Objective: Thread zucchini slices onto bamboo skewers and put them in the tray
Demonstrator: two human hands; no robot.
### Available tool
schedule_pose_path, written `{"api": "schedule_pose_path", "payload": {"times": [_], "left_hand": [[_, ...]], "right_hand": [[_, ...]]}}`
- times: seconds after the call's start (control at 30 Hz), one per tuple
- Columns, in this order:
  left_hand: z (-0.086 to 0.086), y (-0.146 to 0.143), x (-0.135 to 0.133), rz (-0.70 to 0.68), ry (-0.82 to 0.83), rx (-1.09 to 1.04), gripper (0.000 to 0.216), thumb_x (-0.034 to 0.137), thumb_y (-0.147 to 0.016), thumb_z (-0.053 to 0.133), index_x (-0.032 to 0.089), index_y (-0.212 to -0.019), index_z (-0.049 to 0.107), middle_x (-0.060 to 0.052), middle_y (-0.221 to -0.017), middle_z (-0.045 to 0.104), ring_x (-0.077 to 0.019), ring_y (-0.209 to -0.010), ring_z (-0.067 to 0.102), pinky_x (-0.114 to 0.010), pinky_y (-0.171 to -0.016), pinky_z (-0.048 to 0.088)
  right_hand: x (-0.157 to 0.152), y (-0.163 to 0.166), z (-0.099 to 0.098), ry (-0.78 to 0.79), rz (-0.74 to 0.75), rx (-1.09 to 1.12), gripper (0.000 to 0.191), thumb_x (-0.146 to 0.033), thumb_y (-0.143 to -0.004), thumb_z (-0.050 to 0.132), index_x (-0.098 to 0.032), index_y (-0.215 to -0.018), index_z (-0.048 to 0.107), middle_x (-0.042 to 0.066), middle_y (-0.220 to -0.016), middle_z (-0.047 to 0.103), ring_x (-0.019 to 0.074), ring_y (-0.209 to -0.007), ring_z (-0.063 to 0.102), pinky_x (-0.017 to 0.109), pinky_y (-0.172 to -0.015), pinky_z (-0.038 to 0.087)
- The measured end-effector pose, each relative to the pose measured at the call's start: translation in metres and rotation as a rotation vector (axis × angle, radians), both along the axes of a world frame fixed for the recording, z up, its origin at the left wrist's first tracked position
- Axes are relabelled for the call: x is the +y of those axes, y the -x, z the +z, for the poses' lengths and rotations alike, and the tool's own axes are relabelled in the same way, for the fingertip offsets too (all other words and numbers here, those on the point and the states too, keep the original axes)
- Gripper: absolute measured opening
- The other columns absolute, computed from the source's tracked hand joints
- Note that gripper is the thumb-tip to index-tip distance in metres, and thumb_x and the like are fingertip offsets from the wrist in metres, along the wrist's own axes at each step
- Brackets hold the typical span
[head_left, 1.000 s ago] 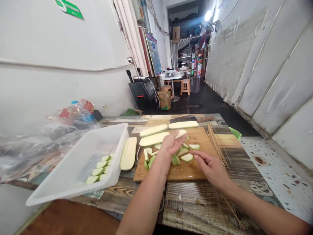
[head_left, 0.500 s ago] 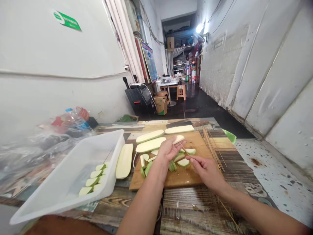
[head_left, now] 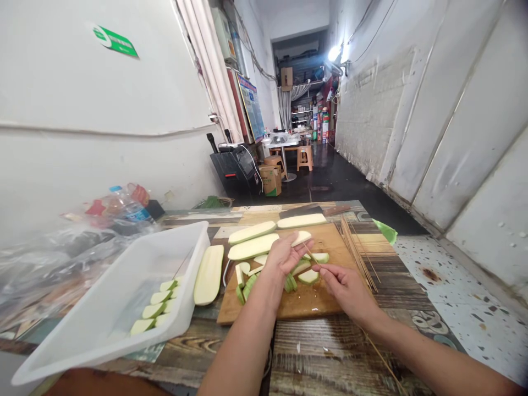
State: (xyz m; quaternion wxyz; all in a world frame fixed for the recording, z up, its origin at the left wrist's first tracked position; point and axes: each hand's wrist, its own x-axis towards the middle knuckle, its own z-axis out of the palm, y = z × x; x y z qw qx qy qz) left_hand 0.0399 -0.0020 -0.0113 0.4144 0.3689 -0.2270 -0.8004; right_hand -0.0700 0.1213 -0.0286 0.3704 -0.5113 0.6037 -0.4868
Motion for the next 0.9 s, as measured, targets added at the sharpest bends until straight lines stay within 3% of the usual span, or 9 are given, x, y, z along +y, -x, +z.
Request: {"api": "schedule_pose_path", "payload": {"times": [0.17, 0.4, 0.63, 0.77, 0.9], "left_hand": [[0.001, 0.001, 0.002, -0.004, 0.014, -0.008, 0.01, 0.01, -0.089, 0.052, 0.01, -0.082, 0.059, -0.014, -0.083, 0.071, -0.0219, -0.086, 0.07, -0.034, -0.081, 0.057], [0.0, 0.004, 0.004, -0.015, 0.001, 0.023, 0.014, 0.008, -0.09, 0.047, 0.009, -0.081, 0.058, -0.017, -0.083, 0.07, -0.0237, -0.085, 0.07, -0.035, -0.081, 0.057], [0.003, 0.007, 0.008, 0.041, -0.023, 0.023, 0.011, 0.005, -0.089, 0.047, 0.011, -0.081, 0.053, -0.014, -0.08, 0.069, -0.0226, -0.079, 0.071, -0.034, -0.078, 0.058], [0.002, 0.009, 0.009, 0.044, -0.042, 0.029, 0.011, 0.006, -0.089, 0.047, 0.01, -0.082, 0.053, -0.015, -0.081, 0.069, -0.0238, -0.082, 0.071, -0.035, -0.077, 0.058], [-0.002, 0.013, 0.012, 0.105, -0.003, 0.058, 0.011, 0.003, -0.087, 0.05, 0.011, -0.079, 0.053, -0.013, -0.08, 0.068, -0.0221, -0.079, 0.071, -0.036, -0.077, 0.059]], "right_hand": [[-0.002, -0.002, -0.004, -0.061, 0.02, -0.147, 0.04, -0.052, -0.077, 0.051, -0.015, -0.08, 0.065, -0.007, -0.047, 0.034, 0.008, -0.044, 0.026, 0.02, -0.042, 0.018], [-0.002, -0.012, -0.007, -0.176, 0.052, -0.528, 0.042, -0.06, -0.069, 0.06, -0.02, -0.078, 0.052, -0.014, -0.038, 0.028, 0.0034, -0.033, 0.012, 0.018, -0.033, 0.012], [-0.003, -0.019, -0.001, -0.191, 0.079, -0.819, 0.049, -0.062, -0.059, 0.071, -0.021, -0.077, 0.05, -0.016, -0.037, 0.027, 0.0022, -0.027, 0.013, 0.017, -0.028, 0.013], [-0.009, -0.018, -0.005, -0.185, 0.063, -0.742, 0.045, -0.059, -0.063, 0.068, -0.02, -0.078, 0.052, -0.015, -0.038, 0.027, 0.0027, -0.029, 0.011, 0.018, -0.03, 0.011], [-0.014, -0.011, -0.013, -0.026, -0.051, -0.327, 0.033, -0.051, -0.076, 0.055, -0.017, -0.076, 0.06, -0.008, -0.044, 0.039, 0.0064, -0.038, 0.026, 0.021, -0.039, 0.02]]}}
